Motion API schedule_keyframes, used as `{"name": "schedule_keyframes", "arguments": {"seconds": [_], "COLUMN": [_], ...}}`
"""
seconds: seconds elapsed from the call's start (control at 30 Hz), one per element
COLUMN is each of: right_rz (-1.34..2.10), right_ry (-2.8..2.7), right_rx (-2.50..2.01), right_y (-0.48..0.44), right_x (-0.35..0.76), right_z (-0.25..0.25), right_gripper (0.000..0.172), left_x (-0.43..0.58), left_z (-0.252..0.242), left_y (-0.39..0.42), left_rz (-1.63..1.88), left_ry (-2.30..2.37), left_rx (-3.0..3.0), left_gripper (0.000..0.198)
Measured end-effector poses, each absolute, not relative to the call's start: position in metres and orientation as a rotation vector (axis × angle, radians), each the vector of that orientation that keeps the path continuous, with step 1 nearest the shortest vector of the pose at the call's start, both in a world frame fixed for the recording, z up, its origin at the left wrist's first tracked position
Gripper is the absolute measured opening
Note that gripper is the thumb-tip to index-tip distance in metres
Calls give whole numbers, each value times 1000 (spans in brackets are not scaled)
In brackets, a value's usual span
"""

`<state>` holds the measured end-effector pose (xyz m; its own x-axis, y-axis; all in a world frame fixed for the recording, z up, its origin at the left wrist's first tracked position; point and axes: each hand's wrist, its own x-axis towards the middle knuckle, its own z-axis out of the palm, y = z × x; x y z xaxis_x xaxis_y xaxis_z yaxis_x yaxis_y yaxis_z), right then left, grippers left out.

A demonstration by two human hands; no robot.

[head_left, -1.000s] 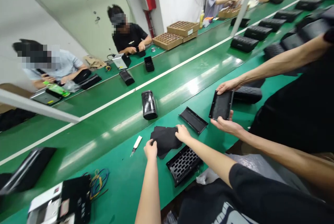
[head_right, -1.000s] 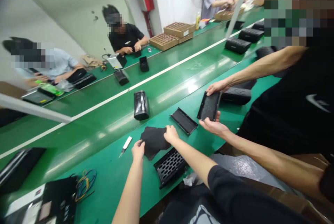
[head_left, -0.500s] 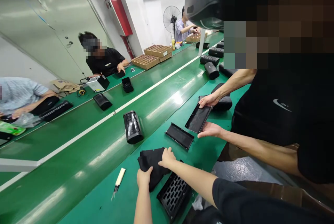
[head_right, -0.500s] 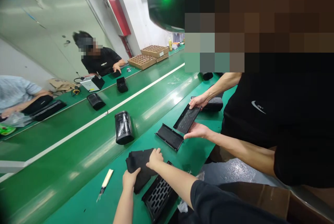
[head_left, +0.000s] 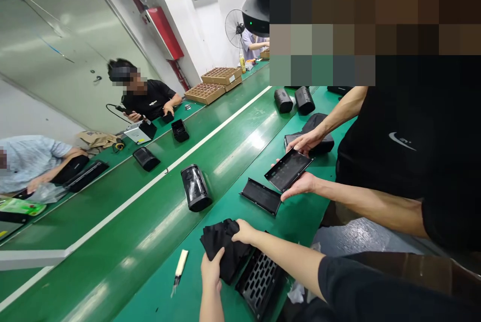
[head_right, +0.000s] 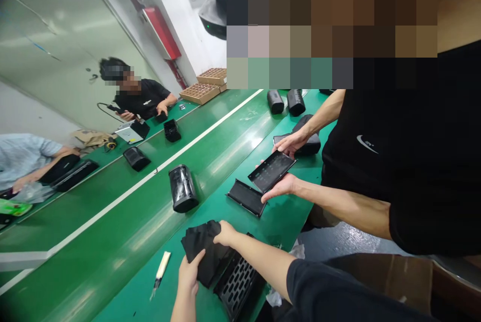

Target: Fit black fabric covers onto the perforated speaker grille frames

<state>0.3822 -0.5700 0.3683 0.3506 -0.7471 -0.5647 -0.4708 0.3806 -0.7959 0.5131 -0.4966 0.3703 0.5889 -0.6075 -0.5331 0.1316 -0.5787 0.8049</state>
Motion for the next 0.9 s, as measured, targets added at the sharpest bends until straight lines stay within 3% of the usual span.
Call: {"name": "schedule_keyframes", "arguments": {"seconds": [0.13, 0.3, 0.4, 0.6, 0.77, 0.9], "right_rz": [-317, -236, -273, -343, -293, -315], "right_ry": [1137, 809, 660, 274, 37, 100], "right_rx": [-1216, -1255, -1482, -1515, -1243, -1010], "right_y": [-566, -562, -554, -527, -509, -502], "right_x": [368, 324, 295, 270, 265, 259], "right_z": [379, 406, 435, 488, 485, 470], "right_gripper": [63, 113, 122, 115, 59, 50], "left_x": [515, 513, 506, 471, 434, 421], "left_z": [416, 476, 500, 539, 563, 557], "left_y": [-484, -465, -458, -460, -468, -476], "left_rz": [-1182, -1327, -1381, -1504, -1533, -1403], "left_ry": [-351, -594, -799, -1388, -1552, -1558], "left_rx": [1794, 1767, 1826, 1756, 1708, 1766], "left_gripper": [39, 62, 66, 53, 49, 56]}}
